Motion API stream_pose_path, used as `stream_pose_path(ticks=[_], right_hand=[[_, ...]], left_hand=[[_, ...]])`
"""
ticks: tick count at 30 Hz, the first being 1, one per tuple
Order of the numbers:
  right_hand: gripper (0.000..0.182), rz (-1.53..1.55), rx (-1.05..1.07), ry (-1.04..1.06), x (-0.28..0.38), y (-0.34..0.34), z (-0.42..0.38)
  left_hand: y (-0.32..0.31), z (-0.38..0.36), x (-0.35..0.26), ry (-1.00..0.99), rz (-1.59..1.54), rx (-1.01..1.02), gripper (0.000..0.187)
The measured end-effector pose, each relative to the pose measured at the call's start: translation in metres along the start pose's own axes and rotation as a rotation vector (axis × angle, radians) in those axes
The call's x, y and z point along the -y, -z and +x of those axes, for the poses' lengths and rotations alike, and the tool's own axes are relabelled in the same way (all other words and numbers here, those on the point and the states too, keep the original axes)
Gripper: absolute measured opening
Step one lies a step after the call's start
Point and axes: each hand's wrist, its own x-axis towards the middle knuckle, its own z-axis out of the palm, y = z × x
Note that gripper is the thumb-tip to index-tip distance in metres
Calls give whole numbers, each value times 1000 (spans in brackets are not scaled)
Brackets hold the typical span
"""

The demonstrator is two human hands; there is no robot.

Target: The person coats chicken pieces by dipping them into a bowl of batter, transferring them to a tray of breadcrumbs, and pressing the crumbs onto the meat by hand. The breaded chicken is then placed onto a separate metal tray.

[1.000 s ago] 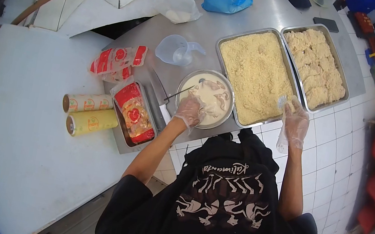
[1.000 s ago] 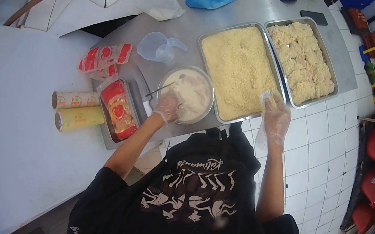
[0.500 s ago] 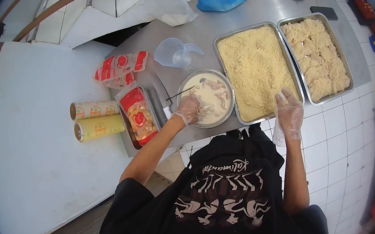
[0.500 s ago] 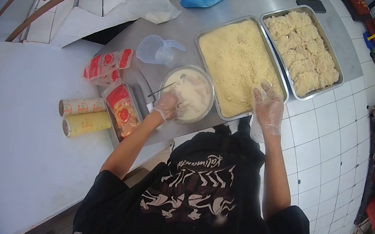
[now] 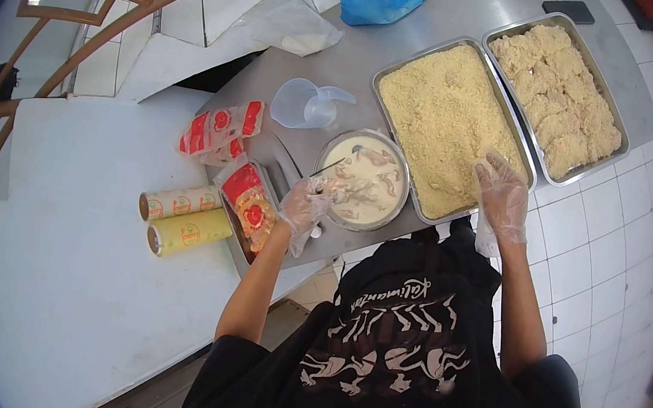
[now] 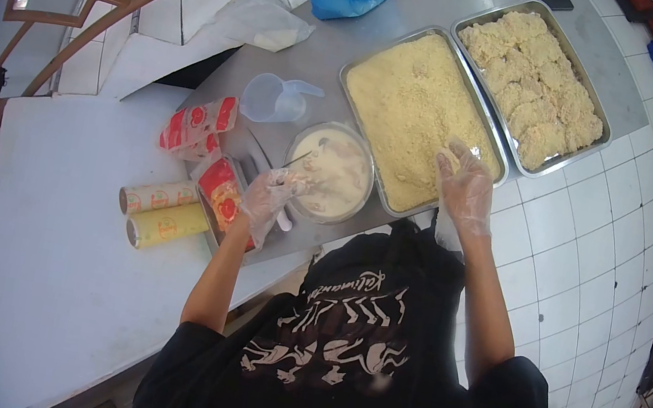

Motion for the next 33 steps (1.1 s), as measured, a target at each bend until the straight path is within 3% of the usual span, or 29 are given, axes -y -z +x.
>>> stream_pose_path(ticks=[4,11,13,16,19,22,26,29,31,33], right_hand=[[40,-22,30,10,-2,0,6],[42,12,26,47,-13,-3,15],[42,7,26,69,-18,-5,17],[41,27,33,64,-18,-5,17],[39,32,47,39,-15,-2,17],[40,13,57,28,-13,1,16],[40,15,56,20,-16,2,15],[40,14,49,29,-20,0,17],[40,23,56,24,-20,-3,17],[40,25,60,20,-23,-4,18]], left_hand=[[10,-18,-31,6,66,-24,33],[27,-17,-4,2,252,-230,36],[29,-31,-33,-38,27,-170,35],[34,-41,-45,-25,182,-250,31],[38,-60,-77,-2,121,-243,28],[44,-69,-65,-62,-133,-306,27],[49,-74,-76,-103,-160,-248,23],[30,-58,-71,-118,81,-272,26],[7,-37,-63,-55,679,-402,34],[-8,-11,-48,-11,528,-301,32]])
